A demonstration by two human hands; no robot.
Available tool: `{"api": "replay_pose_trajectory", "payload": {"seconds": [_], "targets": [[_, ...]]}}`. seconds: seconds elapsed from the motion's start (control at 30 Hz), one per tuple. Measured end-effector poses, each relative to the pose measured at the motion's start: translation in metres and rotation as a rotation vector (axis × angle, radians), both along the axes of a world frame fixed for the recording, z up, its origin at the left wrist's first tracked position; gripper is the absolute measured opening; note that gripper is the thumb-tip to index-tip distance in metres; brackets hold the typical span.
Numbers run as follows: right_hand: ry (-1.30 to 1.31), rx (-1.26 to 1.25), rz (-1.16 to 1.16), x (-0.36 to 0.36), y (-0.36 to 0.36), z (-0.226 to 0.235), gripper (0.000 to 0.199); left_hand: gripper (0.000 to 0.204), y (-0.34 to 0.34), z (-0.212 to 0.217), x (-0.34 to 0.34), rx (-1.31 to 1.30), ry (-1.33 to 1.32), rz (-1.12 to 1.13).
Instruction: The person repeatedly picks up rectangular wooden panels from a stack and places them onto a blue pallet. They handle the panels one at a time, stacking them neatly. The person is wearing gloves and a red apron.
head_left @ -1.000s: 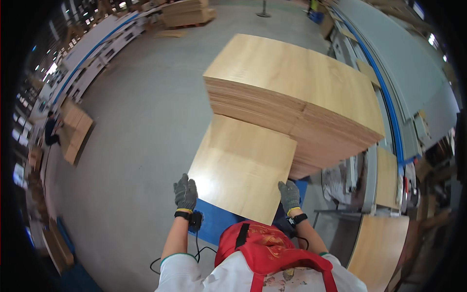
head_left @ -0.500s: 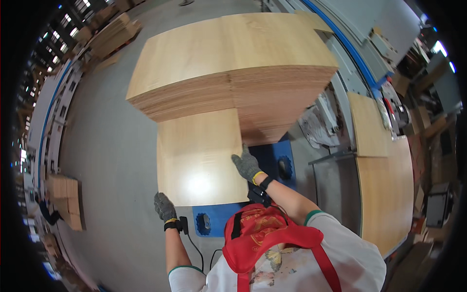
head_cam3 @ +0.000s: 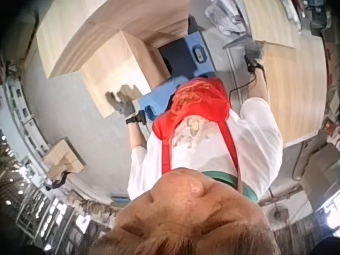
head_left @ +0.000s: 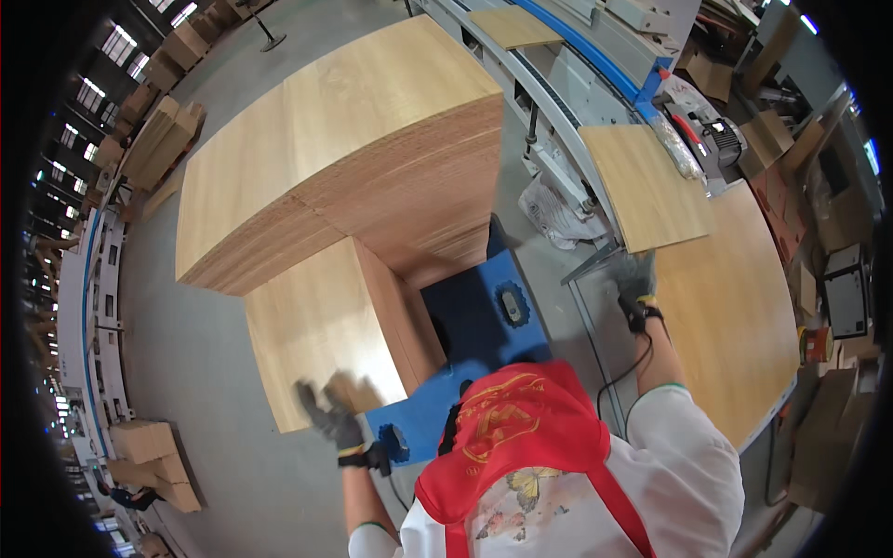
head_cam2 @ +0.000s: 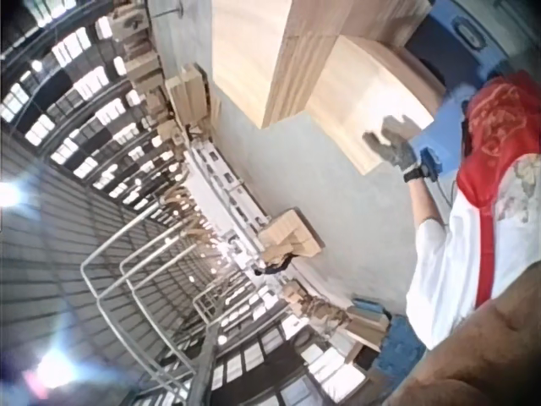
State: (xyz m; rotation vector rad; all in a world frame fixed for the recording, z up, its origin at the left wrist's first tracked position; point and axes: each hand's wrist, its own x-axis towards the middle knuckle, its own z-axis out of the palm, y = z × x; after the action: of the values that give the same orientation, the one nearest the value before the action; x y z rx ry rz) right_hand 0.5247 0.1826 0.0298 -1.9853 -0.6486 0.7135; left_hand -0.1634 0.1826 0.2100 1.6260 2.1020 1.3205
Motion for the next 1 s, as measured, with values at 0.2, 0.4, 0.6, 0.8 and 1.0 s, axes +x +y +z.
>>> {"api": "replay_pose_trajectory", "payload": {"seconds": [0.2, 0.4, 0.6, 0.8, 1.0], "targets": [[-0.898, -0.265, 0.118, -0.003, 0.045, 0.013, 0.05, 0.044, 0.066, 0.002, 0.262, -0.379, -0.259, -0.799], [-0.135, -0.093, 0.138, -0.049, 0.033, 0.024, 0.032, 0.047, 0.095, -0.132, 0.41, -0.324, 0.058, -1.113], [-0.602, 0.101, 0.977, -0.118, -0.055, 0.077, 0.024, 0.06, 0.092, -0.06, 0.428, -0.897, -0.324, -0.921], [-0.484, -0.169, 0.063, -0.024, -0.07, 0.16, 0.053, 0.048, 0.079, -0.046, 0.319, -0.792, -0.28, -0.679], [0.164, -0.103, 0.14, -0.105, -0.051, 0.12, 0.038, 0.028, 0.048, 0.028, 0.198, -0.684, -0.326, -0.593]]}}
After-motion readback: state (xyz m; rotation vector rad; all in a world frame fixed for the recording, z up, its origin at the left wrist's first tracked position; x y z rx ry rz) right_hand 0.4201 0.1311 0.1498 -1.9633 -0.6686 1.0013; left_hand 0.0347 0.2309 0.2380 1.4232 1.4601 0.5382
